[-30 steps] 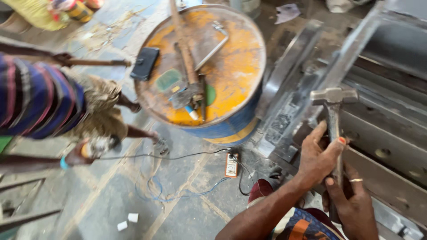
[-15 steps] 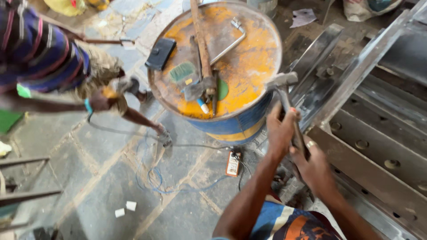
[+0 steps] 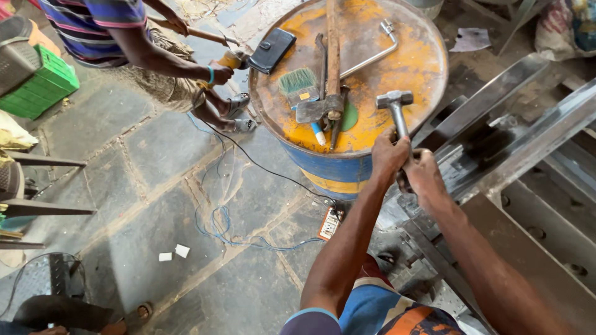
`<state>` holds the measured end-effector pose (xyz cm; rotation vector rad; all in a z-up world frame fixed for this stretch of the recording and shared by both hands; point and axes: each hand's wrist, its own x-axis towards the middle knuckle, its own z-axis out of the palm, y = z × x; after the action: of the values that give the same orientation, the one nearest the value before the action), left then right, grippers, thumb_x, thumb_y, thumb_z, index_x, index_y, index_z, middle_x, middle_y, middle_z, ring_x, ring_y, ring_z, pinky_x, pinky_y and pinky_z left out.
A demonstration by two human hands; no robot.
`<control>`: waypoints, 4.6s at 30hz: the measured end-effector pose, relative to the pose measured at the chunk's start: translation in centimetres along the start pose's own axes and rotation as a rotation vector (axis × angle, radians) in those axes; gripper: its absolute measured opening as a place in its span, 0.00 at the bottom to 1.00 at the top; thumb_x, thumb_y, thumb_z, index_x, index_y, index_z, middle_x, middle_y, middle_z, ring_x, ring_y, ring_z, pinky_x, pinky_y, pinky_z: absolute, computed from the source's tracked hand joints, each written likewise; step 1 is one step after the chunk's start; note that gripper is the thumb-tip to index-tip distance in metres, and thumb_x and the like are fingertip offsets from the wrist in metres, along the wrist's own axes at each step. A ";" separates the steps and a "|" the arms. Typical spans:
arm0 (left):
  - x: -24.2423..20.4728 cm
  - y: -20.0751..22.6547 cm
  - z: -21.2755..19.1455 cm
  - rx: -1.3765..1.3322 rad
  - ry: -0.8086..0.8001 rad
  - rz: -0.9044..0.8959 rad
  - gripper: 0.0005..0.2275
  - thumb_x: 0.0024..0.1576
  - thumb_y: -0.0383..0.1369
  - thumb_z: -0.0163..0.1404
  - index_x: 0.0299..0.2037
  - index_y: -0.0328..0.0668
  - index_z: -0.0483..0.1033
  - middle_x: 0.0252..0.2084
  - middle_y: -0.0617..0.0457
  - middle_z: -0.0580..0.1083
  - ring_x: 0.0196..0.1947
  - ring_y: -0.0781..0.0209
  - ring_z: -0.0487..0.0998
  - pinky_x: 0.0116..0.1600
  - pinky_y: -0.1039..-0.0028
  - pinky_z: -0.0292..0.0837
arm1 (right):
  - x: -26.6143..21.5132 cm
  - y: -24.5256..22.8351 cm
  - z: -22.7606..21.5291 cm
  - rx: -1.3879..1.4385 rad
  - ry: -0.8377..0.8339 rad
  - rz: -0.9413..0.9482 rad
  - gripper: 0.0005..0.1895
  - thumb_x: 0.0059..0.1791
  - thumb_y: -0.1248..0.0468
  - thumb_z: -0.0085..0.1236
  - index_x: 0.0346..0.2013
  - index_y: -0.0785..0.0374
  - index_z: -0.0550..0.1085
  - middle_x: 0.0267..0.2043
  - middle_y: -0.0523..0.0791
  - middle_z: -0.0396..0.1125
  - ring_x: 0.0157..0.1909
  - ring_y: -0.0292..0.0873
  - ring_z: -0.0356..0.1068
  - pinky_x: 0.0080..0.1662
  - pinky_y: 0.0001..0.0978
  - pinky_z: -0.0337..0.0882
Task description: The person removes a metal bar from a machine, then uses a hammer and wrench to adjust internal components and tighten bolts on the machine's frame.
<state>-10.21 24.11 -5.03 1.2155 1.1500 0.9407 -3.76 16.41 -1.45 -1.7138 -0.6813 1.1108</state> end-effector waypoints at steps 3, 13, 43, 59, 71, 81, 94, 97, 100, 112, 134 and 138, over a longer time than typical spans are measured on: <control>-0.1 0.1 -0.5 0.015 0.015 0.067 0.17 0.55 0.32 0.51 0.53 0.34 0.78 0.41 0.41 0.81 0.39 0.52 0.83 0.47 0.64 0.76 | 1.8 0.8 0.7 0.011 0.049 0.044 0.15 0.54 0.60 0.51 0.48 0.67 0.62 0.29 0.48 0.66 0.20 0.38 0.63 0.20 0.32 0.63; 0.6 -1.5 -1.4 0.298 0.003 0.150 0.21 0.58 0.40 0.52 0.57 0.35 0.77 0.45 0.34 0.79 0.46 0.41 0.82 0.53 0.60 0.75 | 7.1 6.9 2.1 0.065 0.279 -0.084 0.21 0.50 0.58 0.65 0.47 0.66 0.65 0.41 0.48 0.68 0.36 0.40 0.69 0.32 0.35 0.70; -9.6 2.9 4.7 0.265 -0.361 0.703 0.10 0.61 0.29 0.50 0.50 0.40 0.80 0.48 0.46 0.80 0.50 0.50 0.80 0.62 0.61 0.76 | -12.4 2.3 -6.7 -0.289 0.587 -0.678 0.16 0.56 0.72 0.50 0.60 0.70 0.68 0.58 0.51 0.65 0.58 0.44 0.68 0.62 0.35 0.70; -12.1 1.3 8.2 0.286 -0.683 0.954 0.11 0.61 0.27 0.52 0.53 0.40 0.78 0.53 0.47 0.78 0.58 0.52 0.77 0.67 0.60 0.72 | -16.1 8.4 -16.6 -0.590 0.843 -0.548 0.10 0.56 0.67 0.52 0.50 0.67 0.75 0.49 0.53 0.73 0.52 0.51 0.74 0.56 0.41 0.72; -19.6 -14.7 8.0 0.928 -0.735 0.721 0.06 0.52 0.31 0.50 0.32 0.38 0.80 0.31 0.40 0.78 0.30 0.42 0.80 0.40 0.54 0.76 | -22.6 28.7 -10.8 -0.185 0.408 0.075 0.13 0.48 0.67 0.54 0.46 0.68 0.75 0.38 0.49 0.74 0.40 0.45 0.74 0.45 0.34 0.74; -15.9 -24.1 14.1 0.872 -0.669 0.330 0.15 0.58 0.44 0.49 0.38 0.41 0.80 0.38 0.36 0.79 0.39 0.32 0.80 0.46 0.47 0.76 | -19.0 34.8 -5.7 0.972 0.139 0.118 0.06 0.59 0.65 0.54 0.45 0.66 0.70 0.35 0.43 0.67 0.37 0.41 0.69 0.42 0.37 0.72; -10.6 -34.1 17.7 0.704 -0.918 0.721 0.17 0.54 0.51 0.51 0.41 0.50 0.82 0.41 0.46 0.81 0.43 0.40 0.81 0.48 0.53 0.76 | -15.9 37.8 -3.3 1.019 0.522 0.360 0.07 0.54 0.64 0.49 0.33 0.64 0.70 0.25 0.45 0.66 0.26 0.43 0.65 0.32 0.38 0.71; -10.5 -35.3 18.3 0.711 -0.934 0.721 0.17 0.53 0.50 0.52 0.40 0.50 0.82 0.41 0.46 0.81 0.44 0.40 0.81 0.48 0.54 0.76 | -16.5 37.2 -2.9 0.932 0.570 0.266 0.09 0.55 0.63 0.50 0.33 0.66 0.69 0.26 0.46 0.67 0.26 0.43 0.65 0.32 0.38 0.70; -10.4 -36.4 18.5 0.729 -0.952 0.669 0.17 0.52 0.50 0.53 0.40 0.50 0.82 0.42 0.45 0.81 0.44 0.40 0.81 0.48 0.54 0.77 | -17.5 35.7 -2.2 0.854 0.605 0.217 0.12 0.56 0.63 0.52 0.32 0.68 0.69 0.26 0.48 0.67 0.26 0.44 0.65 0.32 0.37 0.70; -8.8 -35.8 19.3 0.361 -0.977 0.817 0.14 0.49 0.43 0.55 0.39 0.44 0.80 0.40 0.44 0.80 0.44 0.40 0.80 0.48 0.56 0.77 | -16.7 34.1 0.7 1.199 0.767 0.152 0.06 0.55 0.60 0.53 0.40 0.60 0.72 0.31 0.42 0.68 0.32 0.40 0.69 0.39 0.37 0.72; -10.6 -29.5 18.2 0.743 -1.012 0.535 0.26 0.46 0.41 0.58 0.52 0.34 0.73 0.50 0.27 0.73 0.53 0.32 0.73 0.55 0.55 0.72 | -12.0 36.4 5.3 -0.084 1.437 -0.093 0.19 0.61 0.53 0.45 0.45 0.70 0.69 0.29 0.50 0.67 0.30 0.43 0.67 0.34 0.40 0.67; -10.9 -29.5 17.9 0.732 -1.037 0.529 0.30 0.50 0.48 0.58 0.53 0.27 0.71 0.49 0.24 0.74 0.52 0.32 0.76 0.56 0.56 0.74 | -11.4 37.2 5.6 -0.148 1.483 -0.044 0.23 0.63 0.50 0.37 0.45 0.70 0.70 0.30 0.50 0.67 0.30 0.44 0.66 0.35 0.40 0.65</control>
<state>3.78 5.82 -32.92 2.2881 0.2868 0.0920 -15.24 -5.36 -32.13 -2.0513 0.1717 -0.4050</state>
